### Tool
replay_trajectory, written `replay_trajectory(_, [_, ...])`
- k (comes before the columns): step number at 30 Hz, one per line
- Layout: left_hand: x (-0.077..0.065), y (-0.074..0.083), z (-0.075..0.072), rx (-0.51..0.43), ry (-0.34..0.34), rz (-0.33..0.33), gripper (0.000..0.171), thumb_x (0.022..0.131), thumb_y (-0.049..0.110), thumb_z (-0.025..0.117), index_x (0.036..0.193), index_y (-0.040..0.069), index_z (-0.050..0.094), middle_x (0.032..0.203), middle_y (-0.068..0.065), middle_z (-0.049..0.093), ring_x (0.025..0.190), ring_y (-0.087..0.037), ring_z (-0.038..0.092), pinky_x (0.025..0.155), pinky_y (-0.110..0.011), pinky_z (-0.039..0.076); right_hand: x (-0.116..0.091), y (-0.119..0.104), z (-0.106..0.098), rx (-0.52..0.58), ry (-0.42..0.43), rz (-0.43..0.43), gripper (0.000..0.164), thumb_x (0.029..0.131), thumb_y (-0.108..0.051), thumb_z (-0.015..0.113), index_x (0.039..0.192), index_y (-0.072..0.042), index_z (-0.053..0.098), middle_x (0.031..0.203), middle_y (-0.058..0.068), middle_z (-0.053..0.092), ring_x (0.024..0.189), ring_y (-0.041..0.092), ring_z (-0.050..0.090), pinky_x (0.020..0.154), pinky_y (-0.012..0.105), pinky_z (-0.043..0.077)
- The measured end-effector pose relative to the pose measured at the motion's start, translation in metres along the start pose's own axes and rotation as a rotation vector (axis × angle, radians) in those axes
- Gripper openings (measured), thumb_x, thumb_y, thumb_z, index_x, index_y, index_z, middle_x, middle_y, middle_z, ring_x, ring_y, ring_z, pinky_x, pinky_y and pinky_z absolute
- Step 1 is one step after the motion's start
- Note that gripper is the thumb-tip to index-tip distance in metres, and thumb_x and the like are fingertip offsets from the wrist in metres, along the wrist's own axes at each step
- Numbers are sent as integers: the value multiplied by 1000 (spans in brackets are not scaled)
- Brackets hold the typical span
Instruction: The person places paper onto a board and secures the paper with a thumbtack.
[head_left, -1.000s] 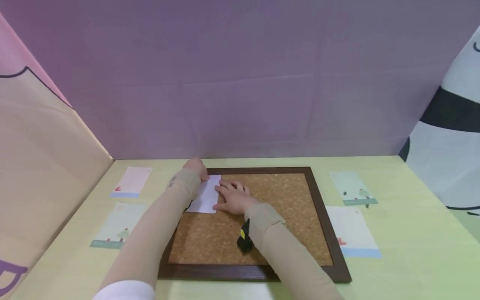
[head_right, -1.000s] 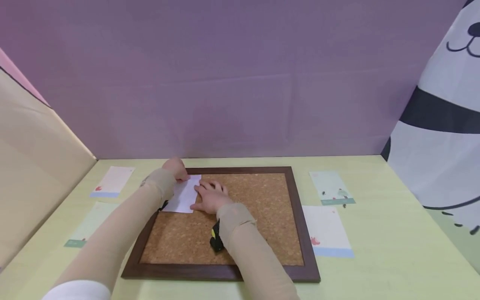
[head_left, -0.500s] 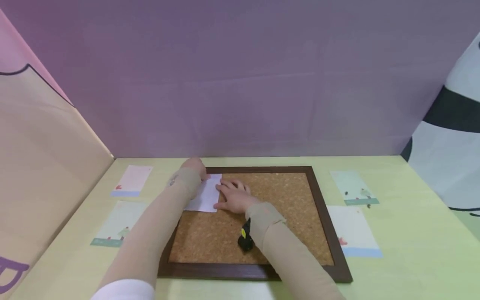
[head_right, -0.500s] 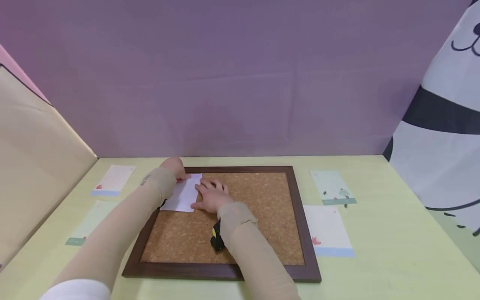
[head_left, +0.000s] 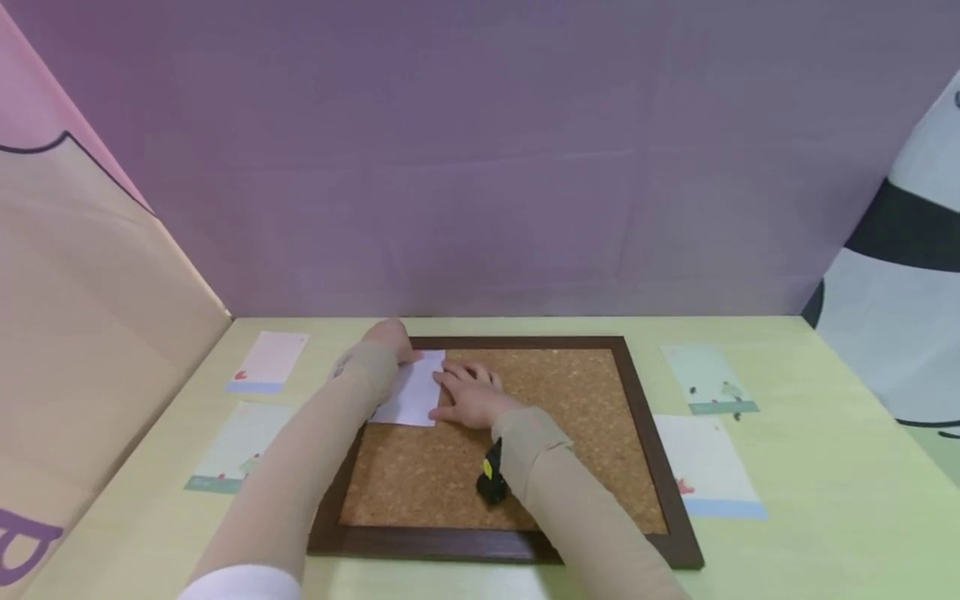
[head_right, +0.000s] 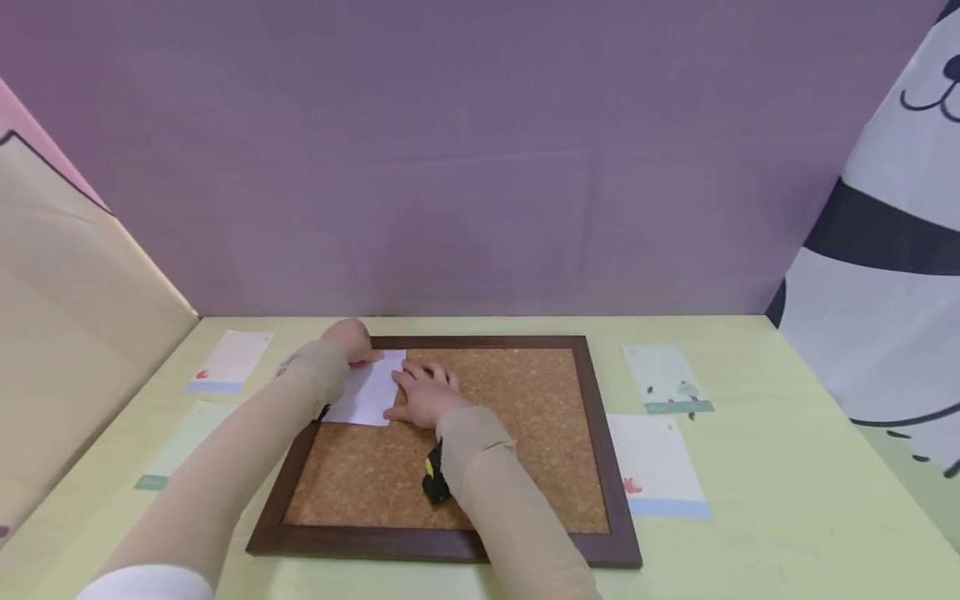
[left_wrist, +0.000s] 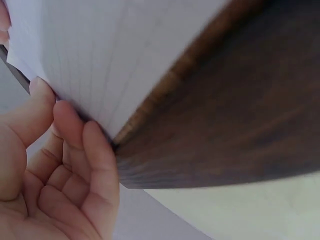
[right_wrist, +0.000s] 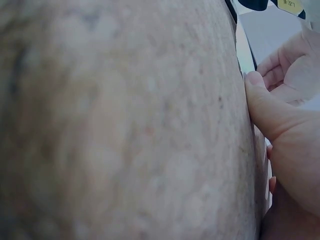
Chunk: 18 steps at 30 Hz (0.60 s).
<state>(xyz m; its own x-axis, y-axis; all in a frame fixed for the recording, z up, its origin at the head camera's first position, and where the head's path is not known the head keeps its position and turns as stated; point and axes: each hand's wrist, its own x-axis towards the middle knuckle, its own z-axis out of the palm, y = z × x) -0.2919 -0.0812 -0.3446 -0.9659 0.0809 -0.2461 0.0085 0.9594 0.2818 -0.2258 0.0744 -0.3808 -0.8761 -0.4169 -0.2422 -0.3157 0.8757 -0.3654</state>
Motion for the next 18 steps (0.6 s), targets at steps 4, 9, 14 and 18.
replay_trajectory(4, [10, -6, 4, 53, 11, 52, 41, 87, 32, 68, 104, -5, 64, 108, -19, 66, 97, -29, 60, 94, -38, 47, 1, 0, 2, 1, -1, -5, 67, 92, -51, 51, 149, -22, 30, 159, -2, 17, 143, 28, 12, 114, 53, 12])
replay_trajectory(9, [32, -20, 11, 30, 9, 119, 42, 79, 38, 74, 94, -1, 67, 97, -15, 68, 90, -28, 62, 86, -37, 50, 2, 0, 2, -1, 7, -7, 67, 92, -52, 51, 149, -22, 29, 159, -3, 16, 143, 28, 12, 114, 53, 12])
replay_trajectory(14, [21, -20, 7, -56, -25, 131, 35, 79, 33, 74, 89, 0, 66, 86, -11, 65, 79, -23, 57, 74, -33, 49, 2, 1, 1, -2, -2, -5, 67, 93, -52, 50, 149, -23, 28, 159, -3, 15, 144, 28, 11, 114, 53, 11])
replay_trajectory(18, [4, -15, 2, -99, -55, 117, 25, 82, 24, 71, 86, 0, 63, 78, -6, 59, 73, -18, 52, 66, -28, 45, 1, 1, 1, -4, -13, -7, 66, 94, -52, 48, 150, -23, 27, 159, -3, 14, 144, 28, 10, 114, 53, 10])
